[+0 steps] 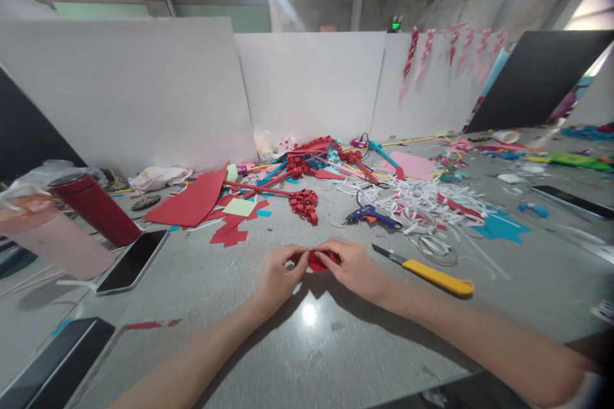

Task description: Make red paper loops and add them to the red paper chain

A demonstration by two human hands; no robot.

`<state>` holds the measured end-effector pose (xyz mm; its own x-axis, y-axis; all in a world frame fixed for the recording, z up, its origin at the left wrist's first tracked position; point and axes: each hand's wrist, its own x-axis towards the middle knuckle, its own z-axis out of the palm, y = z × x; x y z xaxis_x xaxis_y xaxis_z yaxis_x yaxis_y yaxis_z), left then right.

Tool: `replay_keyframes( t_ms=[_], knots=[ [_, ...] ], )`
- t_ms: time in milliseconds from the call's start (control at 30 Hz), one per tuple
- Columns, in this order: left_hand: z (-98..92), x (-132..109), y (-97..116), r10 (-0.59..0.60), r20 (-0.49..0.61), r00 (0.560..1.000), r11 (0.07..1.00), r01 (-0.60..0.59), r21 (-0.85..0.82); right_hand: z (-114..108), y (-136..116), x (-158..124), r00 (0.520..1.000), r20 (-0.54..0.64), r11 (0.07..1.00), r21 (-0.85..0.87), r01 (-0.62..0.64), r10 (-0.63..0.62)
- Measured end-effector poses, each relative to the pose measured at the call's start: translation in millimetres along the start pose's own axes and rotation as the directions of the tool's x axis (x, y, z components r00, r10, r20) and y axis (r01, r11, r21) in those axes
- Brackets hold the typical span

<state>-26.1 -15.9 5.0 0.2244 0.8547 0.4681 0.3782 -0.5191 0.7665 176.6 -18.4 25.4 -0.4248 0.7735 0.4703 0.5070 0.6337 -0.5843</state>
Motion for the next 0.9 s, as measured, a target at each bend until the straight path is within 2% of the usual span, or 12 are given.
replay_keyframes(
  t_ms=[133, 367, 567, 900],
  knots=[
    [0.6, -4.2, 3.0, 0.096, 0.032, 0.995, 0.992, -0.098, 0.075, -0.3, -4.2, 0.0, 0.999, 0.016, 0.999, 0.013, -0.034, 0.034],
    [2.4, -7.2, -3.1, 0.180, 0.078, 0.981, 0.973, -0.189, 0.135, -0.4, -6.3, -3.1, 0.998, 0.028, 0.998, 0.022, -0.057, 0.056],
    [2.0, -8.1, -4.3, 0.190, 0.101, 0.977, 0.968, -0.204, 0.148, -0.8, -8.3, -3.4, 0.999, 0.038, 1.000, -0.008, -0.013, 0.013],
    [3.5, -8.5, -5.5, 0.206, 0.116, 0.972, 0.968, -0.220, 0.119, 0.3, -10.2, -4.5, 1.000, 0.005, 0.999, -0.050, -0.015, 0.016]
  ],
)
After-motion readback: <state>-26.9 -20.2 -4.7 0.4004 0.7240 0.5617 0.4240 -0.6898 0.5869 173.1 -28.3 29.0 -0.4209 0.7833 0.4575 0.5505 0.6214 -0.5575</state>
